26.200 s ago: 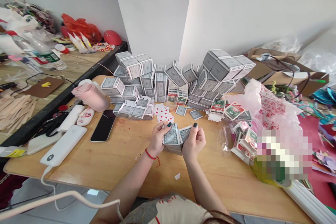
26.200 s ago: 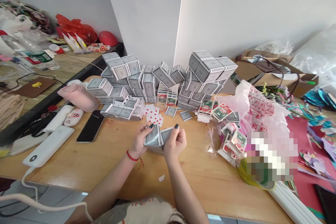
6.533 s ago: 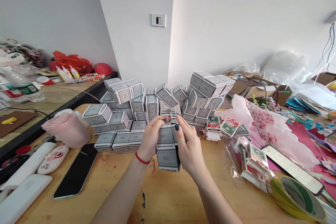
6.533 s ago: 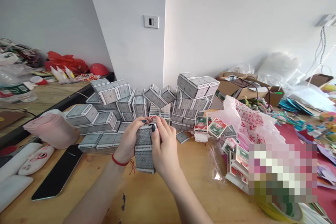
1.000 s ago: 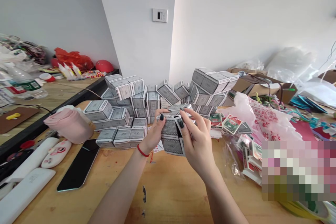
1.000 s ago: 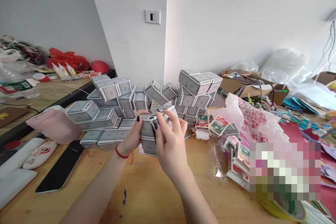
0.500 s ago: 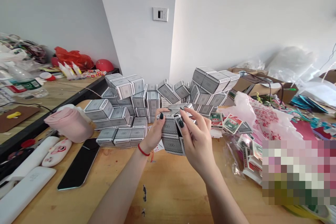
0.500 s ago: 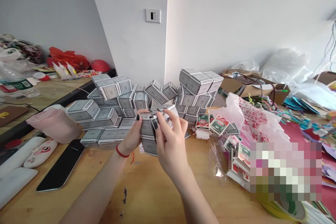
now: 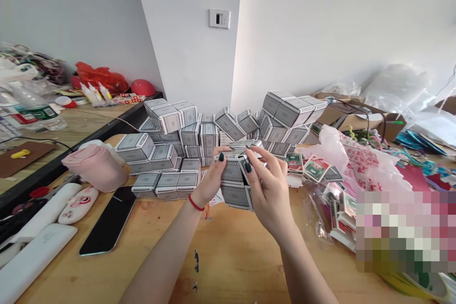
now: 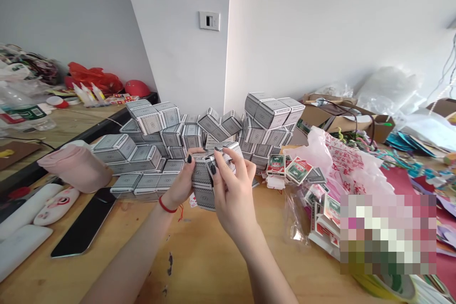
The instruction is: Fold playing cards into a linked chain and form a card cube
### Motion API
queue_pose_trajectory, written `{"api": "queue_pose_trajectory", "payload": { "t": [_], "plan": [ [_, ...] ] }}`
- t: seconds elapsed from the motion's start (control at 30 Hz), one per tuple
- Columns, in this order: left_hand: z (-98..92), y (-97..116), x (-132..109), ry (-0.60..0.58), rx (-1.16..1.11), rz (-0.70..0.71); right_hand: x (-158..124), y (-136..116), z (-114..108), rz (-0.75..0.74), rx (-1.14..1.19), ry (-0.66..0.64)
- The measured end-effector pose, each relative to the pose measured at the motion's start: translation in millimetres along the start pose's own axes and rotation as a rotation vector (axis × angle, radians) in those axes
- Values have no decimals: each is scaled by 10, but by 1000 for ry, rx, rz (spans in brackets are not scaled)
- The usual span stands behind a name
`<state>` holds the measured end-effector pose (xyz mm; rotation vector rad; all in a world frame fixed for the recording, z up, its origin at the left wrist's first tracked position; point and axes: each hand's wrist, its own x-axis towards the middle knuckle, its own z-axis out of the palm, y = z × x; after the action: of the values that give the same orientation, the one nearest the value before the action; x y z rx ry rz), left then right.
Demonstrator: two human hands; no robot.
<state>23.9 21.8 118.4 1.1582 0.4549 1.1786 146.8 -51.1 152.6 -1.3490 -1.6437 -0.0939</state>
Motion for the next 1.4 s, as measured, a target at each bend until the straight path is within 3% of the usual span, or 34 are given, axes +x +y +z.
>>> {"api": "queue_pose_trajectory", "payload": {
  "t": [0.63,0.87,1.0,1.23,1.4],
  "plan": [
    [104,47,-25,59,93,-32,12,86,96,10,-15,98],
    [60,-4,0,52,13,-35,23,24,55,128,168,157],
    [36,-11,8,77,-26,-51,36,25,-16,46,193,71],
    [4,72,28,120,-63,-44,51,108,-172,-66,312,-250],
    [-38,90,44,133,-120,-55,70,126,-205,-106,314,-280]
  ]
}}
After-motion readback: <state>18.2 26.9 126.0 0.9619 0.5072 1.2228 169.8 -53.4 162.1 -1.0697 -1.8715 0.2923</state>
